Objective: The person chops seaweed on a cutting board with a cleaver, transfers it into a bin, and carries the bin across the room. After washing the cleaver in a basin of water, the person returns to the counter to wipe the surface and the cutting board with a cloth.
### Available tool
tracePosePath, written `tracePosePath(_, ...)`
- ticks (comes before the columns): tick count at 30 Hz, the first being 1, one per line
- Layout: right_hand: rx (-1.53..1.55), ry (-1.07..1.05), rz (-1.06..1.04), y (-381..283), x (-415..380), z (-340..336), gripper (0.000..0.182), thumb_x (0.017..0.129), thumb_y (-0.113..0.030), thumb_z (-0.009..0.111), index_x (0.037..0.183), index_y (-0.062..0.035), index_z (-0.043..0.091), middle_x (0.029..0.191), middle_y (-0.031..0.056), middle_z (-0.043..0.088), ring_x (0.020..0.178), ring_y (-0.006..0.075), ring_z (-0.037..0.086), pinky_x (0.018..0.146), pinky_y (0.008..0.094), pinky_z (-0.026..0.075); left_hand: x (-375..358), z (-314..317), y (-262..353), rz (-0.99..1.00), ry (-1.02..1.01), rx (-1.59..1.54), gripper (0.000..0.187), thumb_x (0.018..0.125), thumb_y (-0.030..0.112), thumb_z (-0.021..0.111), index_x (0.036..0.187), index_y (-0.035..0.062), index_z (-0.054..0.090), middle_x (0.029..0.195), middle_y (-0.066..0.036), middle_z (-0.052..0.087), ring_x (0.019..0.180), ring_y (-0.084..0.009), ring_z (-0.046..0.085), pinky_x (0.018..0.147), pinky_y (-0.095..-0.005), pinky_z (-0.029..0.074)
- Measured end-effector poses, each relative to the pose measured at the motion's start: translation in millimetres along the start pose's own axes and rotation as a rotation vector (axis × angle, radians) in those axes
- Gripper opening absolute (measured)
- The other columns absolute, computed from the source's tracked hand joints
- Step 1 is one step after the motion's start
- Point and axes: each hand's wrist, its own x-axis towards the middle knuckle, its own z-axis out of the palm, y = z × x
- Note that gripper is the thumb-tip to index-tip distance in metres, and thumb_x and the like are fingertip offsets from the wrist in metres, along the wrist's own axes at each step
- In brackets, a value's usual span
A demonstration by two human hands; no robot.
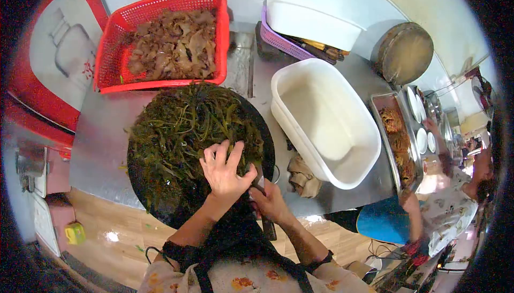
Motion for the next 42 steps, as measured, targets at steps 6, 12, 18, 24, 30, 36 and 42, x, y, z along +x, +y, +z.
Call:
tracePosePath(6, -0.004, 0.036, 0.017, -9.7, -11.8, 8.3, 0.015, 0.091, -0.017, 0.054, 0.092, -0.0031, 0.048, 0.057, 0.0011, 0.050, 0.044, 0.0084, 0.049, 0.037, 0.0259, 0.040, -3.9, -16.5, 10.4, 0.006, 0.026, -0.094, 0.056, 0.054, 0.024, 0.074, 0.107, 0.0081, 0.062, 0.106, -0.016, 0.054, 0.092, -0.0325, 0.047, 0.078, -0.0432, 0.042)
tracePosePath(12, -0.138, 0.024, -0.069, -18.6, -9.3, 14.8, 0.017, 0.092, -0.019, 0.054, 0.093, -0.0024, 0.048, 0.058, 0.0018, 0.051, 0.042, 0.0086, 0.048, 0.037, 0.0255, 0.040, 1.0, -31.4, 8.1, 0.041, 0.090, -0.127, 0.061, 0.052, 0.019, 0.076, 0.110, 0.0055, 0.058, 0.104, -0.018, 0.051, 0.091, -0.0339, 0.046, 0.079, -0.0444, 0.042)
tracePosePath(18, -0.154, -0.001, -0.173, -18.6, 0.2, 26.9, 0.016, 0.092, -0.016, 0.052, 0.099, -0.0024, 0.050, 0.056, 0.0024, 0.050, 0.042, 0.0088, 0.047, 0.036, 0.0259, 0.039, 1.0, -33.3, -3.5, 0.012, 0.192, -0.164, 0.063, 0.051, 0.013, 0.076, 0.111, 0.0058, 0.057, 0.101, -0.016, 0.049, 0.091, -0.0351, 0.045, 0.079, -0.0432, 0.043)
tracePosePath(24, -0.396, -0.025, -0.267, -83.9, -8.5, 26.6, 0.016, 0.091, -0.013, 0.050, 0.101, -0.0002, 0.049, 0.055, 0.0034, 0.049, 0.039, 0.0105, 0.046, 0.035, 0.0269, 0.038, 39.6, -58.4, 14.9, 0.078, 0.290, -0.147, 0.061, 0.052, 0.010, 0.076, 0.110, 0.0041, 0.057, 0.096, -0.016, 0.050, 0.090, -0.0355, 0.046, 0.078, -0.0431, 0.042)
tracePosePath(30, -0.167, -0.021, -0.375, -144.3, -7.9, 21.8, 0.015, 0.092, -0.013, 0.050, 0.094, 0.0023, 0.052, 0.058, 0.0018, 0.050, 0.038, 0.0089, 0.044, 0.034, 0.0250, 0.035, 104.5, -95.1, 39.5, 0.189, 0.416, -0.082, 0.051, 0.057, 0.013, 0.074, 0.105, 0.0047, 0.060, 0.094, -0.014, 0.055, 0.086, -0.0348, 0.049, 0.078, -0.0425, 0.044)
tracePosePath(36, -0.200, -0.024, -0.374, -159.8, 3.0, 20.7, 0.022, 0.092, -0.019, 0.054, 0.100, 0.0021, 0.051, 0.061, 0.0020, 0.052, 0.039, 0.0083, 0.045, 0.034, 0.0247, 0.036, 124.4, -108.1, 40.0, 0.192, 0.436, -0.010, 0.051, 0.059, 0.018, 0.073, 0.107, 0.0058, 0.060, 0.096, -0.014, 0.057, 0.094, -0.0336, 0.052, 0.085, -0.0418, 0.043)
tracePosePath(42, -0.085, -0.130, -0.168, -62.9, 40.0, 30.2, 0.025, 0.091, -0.015, 0.052, 0.109, 0.0028, 0.048, 0.060, 0.0026, 0.050, 0.039, 0.0092, 0.045, 0.034, 0.0256, 0.039, 51.8, -50.2, -17.7, 0.027, 0.245, 0.004, 0.048, 0.062, 0.020, 0.070, 0.106, 0.0053, 0.059, 0.096, -0.017, 0.055, 0.089, -0.0359, 0.050, 0.082, -0.0446, 0.043)
